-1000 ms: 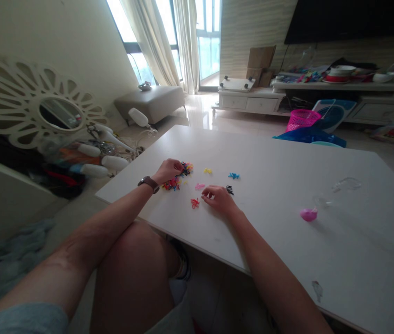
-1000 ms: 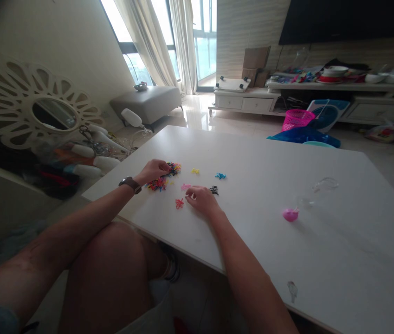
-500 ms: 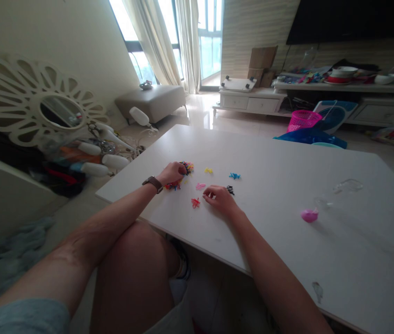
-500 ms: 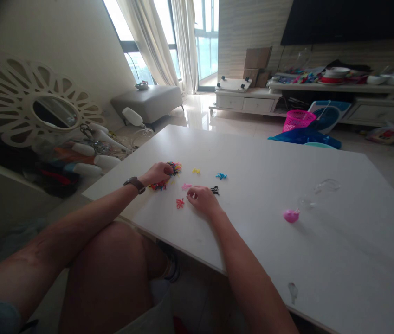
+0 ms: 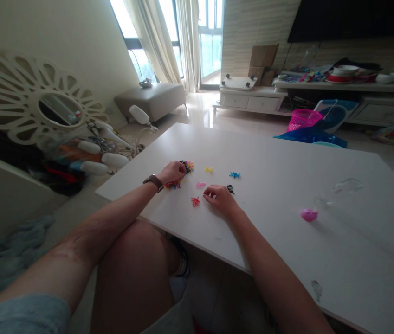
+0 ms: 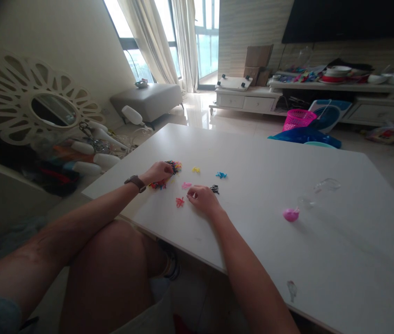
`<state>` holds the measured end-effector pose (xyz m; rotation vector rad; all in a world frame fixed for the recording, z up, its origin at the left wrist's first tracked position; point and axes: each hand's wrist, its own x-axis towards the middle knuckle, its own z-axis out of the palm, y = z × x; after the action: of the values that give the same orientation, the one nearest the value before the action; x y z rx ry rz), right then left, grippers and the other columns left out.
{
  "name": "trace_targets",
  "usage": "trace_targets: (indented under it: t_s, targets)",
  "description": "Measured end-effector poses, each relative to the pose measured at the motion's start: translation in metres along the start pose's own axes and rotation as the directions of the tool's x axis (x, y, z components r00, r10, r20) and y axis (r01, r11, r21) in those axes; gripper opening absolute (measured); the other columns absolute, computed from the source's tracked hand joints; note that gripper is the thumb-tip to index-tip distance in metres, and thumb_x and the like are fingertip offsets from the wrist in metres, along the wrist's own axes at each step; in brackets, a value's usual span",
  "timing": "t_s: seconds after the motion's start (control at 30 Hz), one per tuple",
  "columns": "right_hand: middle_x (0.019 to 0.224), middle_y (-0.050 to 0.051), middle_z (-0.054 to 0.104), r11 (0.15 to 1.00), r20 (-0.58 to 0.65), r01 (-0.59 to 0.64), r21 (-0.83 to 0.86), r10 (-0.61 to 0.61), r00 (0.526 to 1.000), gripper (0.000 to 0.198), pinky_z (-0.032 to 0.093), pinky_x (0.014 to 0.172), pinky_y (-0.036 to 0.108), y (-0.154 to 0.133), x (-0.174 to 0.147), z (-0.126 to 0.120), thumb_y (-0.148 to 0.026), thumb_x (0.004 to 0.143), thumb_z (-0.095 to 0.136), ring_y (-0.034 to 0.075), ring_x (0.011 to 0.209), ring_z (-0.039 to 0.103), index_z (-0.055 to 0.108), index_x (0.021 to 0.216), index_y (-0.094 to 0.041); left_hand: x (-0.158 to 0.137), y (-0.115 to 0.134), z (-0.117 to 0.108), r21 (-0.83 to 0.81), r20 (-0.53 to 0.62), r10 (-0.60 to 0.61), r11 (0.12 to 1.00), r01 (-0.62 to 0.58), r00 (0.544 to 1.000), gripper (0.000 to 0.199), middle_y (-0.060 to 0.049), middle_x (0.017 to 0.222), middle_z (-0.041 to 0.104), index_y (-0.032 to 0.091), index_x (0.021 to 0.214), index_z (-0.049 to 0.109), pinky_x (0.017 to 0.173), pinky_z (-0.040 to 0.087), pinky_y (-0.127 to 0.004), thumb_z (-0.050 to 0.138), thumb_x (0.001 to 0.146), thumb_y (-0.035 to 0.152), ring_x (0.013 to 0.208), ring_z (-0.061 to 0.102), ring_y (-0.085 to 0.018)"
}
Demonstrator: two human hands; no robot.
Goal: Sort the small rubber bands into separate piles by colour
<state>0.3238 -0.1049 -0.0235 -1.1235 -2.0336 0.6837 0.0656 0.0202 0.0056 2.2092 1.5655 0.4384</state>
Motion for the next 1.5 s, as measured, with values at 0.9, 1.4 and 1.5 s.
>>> trace_targets:
  t_s: [0.9,1.4,1.5]
  targets:
    - [0.078,0.000,0.066,1.000,-0.009,0.005,-0.018,-0.005,1.000,0.012,0.042,0.068,0.025,-0.006,0.000,-0.003,-0.016,0.087,0.063,0.011,0.065,0.057,0.069,0.078,-0.020,0.002,0.018,-0.006,-0.025,-0.156,0.017,0.999,-0.021,0.988,0.020,-0.008,0.084,0.075,0.014,0.087,0.073,0.067,0.044,-0.027,0.061,0.079,0.027,0.075,0.063,-0.018]
    - [0.078,0.000,0.066,0.999,-0.012,0.014,-0.044,-0.014,1.000,0.012,0.042,0.068,0.025,-0.005,0.001,-0.002,-0.017,0.087,0.062,0.012,0.066,0.058,0.069,0.078,-0.020,0.002,0.017,-0.003,-0.141,-0.160,0.016,0.989,-0.039,0.987,0.021,-0.006,0.081,0.076,0.016,0.088,0.073,0.063,0.046,-0.025,0.066,0.076,0.032,0.071,0.065,-0.017]
    - [0.078,0.000,0.066,0.999,-0.015,0.015,-0.050,-0.016,1.000,0.012,0.042,0.069,0.026,-0.005,0.002,-0.002,-0.017,0.088,0.062,0.012,0.066,0.057,0.069,0.078,-0.020,0.003,0.014,-0.001,-0.199,-0.163,0.044,0.977,-0.077,0.986,0.019,-0.008,0.085,0.077,0.015,0.087,0.074,0.068,0.050,-0.027,0.068,0.075,0.030,0.076,0.068,-0.019]
